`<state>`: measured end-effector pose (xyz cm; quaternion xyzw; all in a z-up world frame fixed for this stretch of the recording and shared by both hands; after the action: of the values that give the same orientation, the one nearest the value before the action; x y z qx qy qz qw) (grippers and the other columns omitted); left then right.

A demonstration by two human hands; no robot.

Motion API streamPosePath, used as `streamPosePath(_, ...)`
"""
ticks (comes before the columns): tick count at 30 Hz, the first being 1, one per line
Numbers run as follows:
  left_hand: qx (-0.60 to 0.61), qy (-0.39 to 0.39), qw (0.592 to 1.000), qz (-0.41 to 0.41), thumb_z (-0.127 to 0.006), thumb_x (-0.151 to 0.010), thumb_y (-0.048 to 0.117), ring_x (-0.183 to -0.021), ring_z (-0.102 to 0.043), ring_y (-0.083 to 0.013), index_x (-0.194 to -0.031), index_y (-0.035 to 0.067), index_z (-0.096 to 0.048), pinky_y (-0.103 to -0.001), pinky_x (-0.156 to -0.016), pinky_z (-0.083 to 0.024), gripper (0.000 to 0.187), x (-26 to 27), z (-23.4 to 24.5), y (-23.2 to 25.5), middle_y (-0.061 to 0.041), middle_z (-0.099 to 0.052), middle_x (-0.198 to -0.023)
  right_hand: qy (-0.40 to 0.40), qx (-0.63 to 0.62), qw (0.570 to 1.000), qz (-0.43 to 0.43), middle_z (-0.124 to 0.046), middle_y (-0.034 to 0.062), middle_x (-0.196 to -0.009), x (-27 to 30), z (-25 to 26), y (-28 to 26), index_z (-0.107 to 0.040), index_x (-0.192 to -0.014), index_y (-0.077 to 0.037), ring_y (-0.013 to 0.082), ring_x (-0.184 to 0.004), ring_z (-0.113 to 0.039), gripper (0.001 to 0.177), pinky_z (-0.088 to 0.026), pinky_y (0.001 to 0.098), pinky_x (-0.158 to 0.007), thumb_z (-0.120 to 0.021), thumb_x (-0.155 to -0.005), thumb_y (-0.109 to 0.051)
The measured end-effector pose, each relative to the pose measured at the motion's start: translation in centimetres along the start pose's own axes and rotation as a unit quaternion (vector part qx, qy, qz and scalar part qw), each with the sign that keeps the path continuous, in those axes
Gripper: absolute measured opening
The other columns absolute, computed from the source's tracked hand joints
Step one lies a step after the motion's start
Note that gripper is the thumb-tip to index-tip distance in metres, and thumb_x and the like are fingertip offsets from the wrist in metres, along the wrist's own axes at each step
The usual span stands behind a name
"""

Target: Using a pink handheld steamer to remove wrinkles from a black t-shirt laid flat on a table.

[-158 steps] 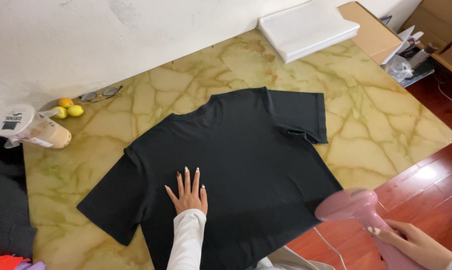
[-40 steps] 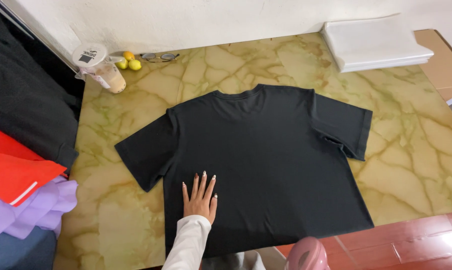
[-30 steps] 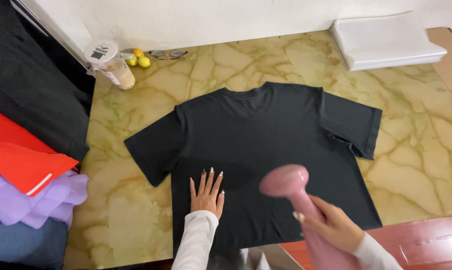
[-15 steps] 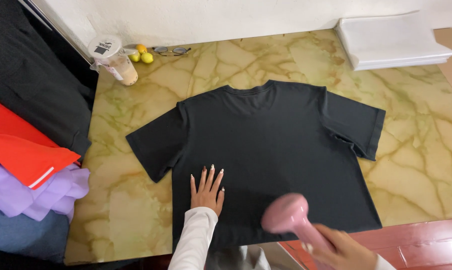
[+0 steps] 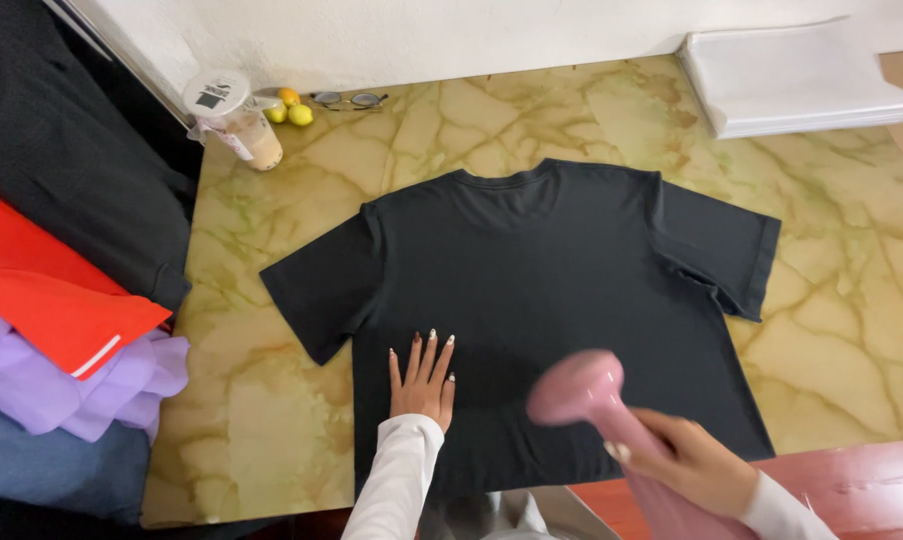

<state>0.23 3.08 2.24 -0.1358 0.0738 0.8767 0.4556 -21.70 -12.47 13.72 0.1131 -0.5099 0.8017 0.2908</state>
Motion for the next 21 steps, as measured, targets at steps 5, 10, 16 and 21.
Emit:
streamPosePath(5,0.16,-0.042,0.986,-0.01,-0.04,-0.083,0.021,-0.132,-0.019,-0.0249,-0.137,0.016,-0.025,-0.049,-0.105,-0.01,0.056,0.0,-0.2,-0.9,-0.01,-0.024,-0.142,0.083,0.031,0.996,-0.028,-0.067,-0.0055,-0.078,-5.5,-0.4,-2.9,-0.066,-0.094,-0.014,0.0024,-0.077,-0.055,0.037,-0.044,0.0221,-0.072,-0.058,-0.07,-0.042)
streamPosePath(10,0.09,-0.046,0.995,0.006,-0.039,-0.084,0.027,-0.133,-0.016,-0.0245,-0.135,0.02,-0.029,-0.053,-0.103,-0.009,0.053,0.7,-0.6,-2.8,-0.006,-0.023,-0.143,0.065,0.03,0.996,-0.051,-0.063,-0.0011,-0.073,-6.7,-1.9,-5.6,-0.064,-0.087,-0.013,0.0088,-0.07,-0.056,0.036,-0.043,0.0239,-0.069,-0.054,-0.071,-0.043)
streamPosePath(16,0.034,-0.019,0.999,0.007,-0.038,-0.086,0.031,-0.132,-0.019,-0.0239,-0.133,0.024,-0.034,-0.054,-0.104,-0.009,0.048,1.0,0.6,-2.9,-0.004,-0.027,-0.141,0.018,0.074,0.997,-0.029,-0.068,-0.004,-0.08,-5.4,-3.1,-4.4,-0.062,-0.102,-0.018,0.0049,-0.075,-0.059,0.042,-0.044,0.0237,-0.072,-0.054,-0.071,-0.045)
streamPosePath(21,0.02,-0.032,0.999,0.02,-0.03,-0.087,0.035,-0.134,-0.014,-0.0204,-0.135,0.027,-0.029,-0.051,-0.104,-0.007,0.048,1.4,-0.3,-3.0,0.0,-0.023,-0.143,-0.062,0.099,0.993,0.012,-0.063,-0.0086,-0.062,-0.7,-3.5,-2.2,-0.065,-0.088,-0.021,0.0005,-0.059,-0.054,0.025,-0.045,0.0211,-0.059,-0.057,-0.074,-0.039)
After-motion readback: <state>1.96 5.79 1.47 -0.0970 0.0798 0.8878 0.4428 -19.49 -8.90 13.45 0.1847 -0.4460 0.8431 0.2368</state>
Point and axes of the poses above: each hand's wrist, its own x-axis away from the middle knuckle, its own z-axis out of the back of the hand, y = z × x, the point moved 8 cm from there along -x, towards the middle knuckle
